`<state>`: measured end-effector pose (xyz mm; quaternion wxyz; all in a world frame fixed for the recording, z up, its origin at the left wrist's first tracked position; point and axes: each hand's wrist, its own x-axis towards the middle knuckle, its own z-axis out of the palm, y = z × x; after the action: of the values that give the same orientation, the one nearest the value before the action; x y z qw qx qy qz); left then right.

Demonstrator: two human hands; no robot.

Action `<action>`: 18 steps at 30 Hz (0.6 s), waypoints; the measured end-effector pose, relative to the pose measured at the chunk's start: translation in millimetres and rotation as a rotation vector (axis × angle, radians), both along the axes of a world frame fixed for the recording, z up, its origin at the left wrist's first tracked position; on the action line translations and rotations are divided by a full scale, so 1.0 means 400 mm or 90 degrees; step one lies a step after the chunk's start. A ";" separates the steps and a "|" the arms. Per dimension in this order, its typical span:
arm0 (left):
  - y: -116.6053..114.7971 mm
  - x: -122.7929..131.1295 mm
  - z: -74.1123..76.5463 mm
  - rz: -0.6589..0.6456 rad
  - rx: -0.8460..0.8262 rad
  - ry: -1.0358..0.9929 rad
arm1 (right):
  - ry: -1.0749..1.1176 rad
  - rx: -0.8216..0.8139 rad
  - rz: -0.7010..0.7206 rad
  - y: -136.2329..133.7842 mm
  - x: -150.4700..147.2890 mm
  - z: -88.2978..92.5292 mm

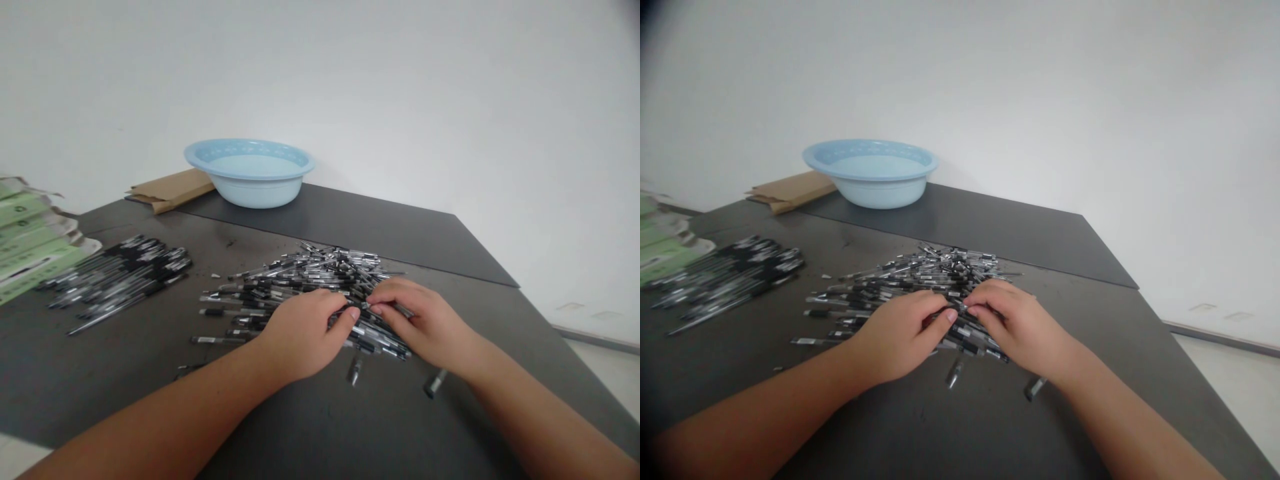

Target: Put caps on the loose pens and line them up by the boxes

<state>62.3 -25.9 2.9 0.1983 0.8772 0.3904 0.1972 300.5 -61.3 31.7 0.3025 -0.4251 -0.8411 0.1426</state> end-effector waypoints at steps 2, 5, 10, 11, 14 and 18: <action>-0.002 0.000 0.000 -0.004 0.006 0.000 | -0.003 -0.007 -0.016 0.000 -0.005 -0.007; -0.003 0.000 -0.001 -0.011 0.014 0.011 | -0.037 -0.010 -0.031 0.000 -0.008 -0.016; 0.004 0.002 -0.007 -0.008 0.003 0.004 | -0.091 -0.004 -0.037 -0.005 0.002 -0.020; 0.006 0.002 -0.007 -0.006 -0.002 -0.001 | -0.095 -0.004 -0.032 -0.006 0.005 -0.019; 0.008 0.002 -0.005 -0.005 -0.010 -0.009 | -0.108 0.003 -0.016 -0.004 0.014 -0.017; -0.004 0.003 0.003 -0.031 -0.006 -0.007 | -0.160 0.043 0.024 -0.002 0.015 -0.017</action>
<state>63.6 -27.4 4.0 0.2093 0.8844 0.3686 0.1952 306.5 -62.1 25.0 0.2063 -0.4135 -0.8844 0.0655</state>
